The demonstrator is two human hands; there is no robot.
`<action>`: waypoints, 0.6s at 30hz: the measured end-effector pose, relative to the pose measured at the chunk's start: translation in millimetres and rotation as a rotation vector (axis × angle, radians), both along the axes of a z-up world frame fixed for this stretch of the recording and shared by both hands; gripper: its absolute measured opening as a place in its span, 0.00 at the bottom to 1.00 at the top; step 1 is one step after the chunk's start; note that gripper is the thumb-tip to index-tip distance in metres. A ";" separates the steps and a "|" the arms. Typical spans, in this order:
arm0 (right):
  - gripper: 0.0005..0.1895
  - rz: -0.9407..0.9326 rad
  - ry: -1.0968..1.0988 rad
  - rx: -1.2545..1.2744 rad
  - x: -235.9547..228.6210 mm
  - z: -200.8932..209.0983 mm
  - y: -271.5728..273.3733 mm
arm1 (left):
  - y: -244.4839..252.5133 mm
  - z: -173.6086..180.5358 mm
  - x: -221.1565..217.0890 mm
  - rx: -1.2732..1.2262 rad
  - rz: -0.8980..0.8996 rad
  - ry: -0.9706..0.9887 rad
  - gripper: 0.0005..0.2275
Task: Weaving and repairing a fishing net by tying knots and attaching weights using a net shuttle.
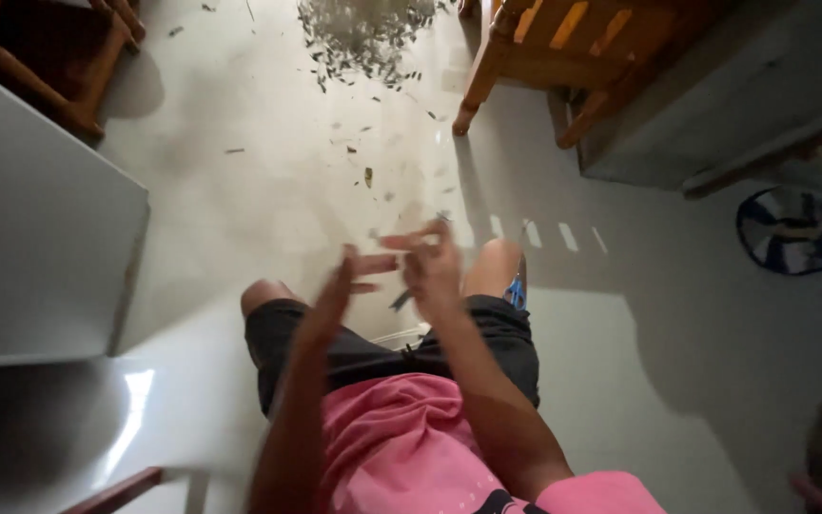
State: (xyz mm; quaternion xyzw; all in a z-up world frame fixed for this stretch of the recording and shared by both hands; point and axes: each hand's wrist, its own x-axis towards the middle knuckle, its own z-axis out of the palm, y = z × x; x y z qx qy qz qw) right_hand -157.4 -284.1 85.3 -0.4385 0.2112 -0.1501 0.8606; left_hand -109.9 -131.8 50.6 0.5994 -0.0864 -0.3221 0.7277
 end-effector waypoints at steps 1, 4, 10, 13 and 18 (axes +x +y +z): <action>0.13 0.017 -0.001 0.034 4.7 -8.6 13.8 | -14.1 3.0 -3.4 -0.045 0.023 -0.072 0.28; 0.13 0.085 -0.081 0.064 12.1 6.8 31.1 | -37.2 34.0 -4.1 -0.108 0.137 -0.216 0.27; 0.04 0.358 -0.151 0.172 6.7 9.3 36.4 | -1.5 123.9 -38.0 0.050 0.456 -0.549 0.17; 0.19 0.426 -0.051 0.282 25.9 -32.7 12.5 | 25.2 122.7 -53.0 -0.279 0.448 -0.516 0.19; 0.22 0.281 -0.017 0.253 71.6 -87.7 -36.3 | 75.2 166.9 -87.7 -0.720 0.586 -0.332 0.19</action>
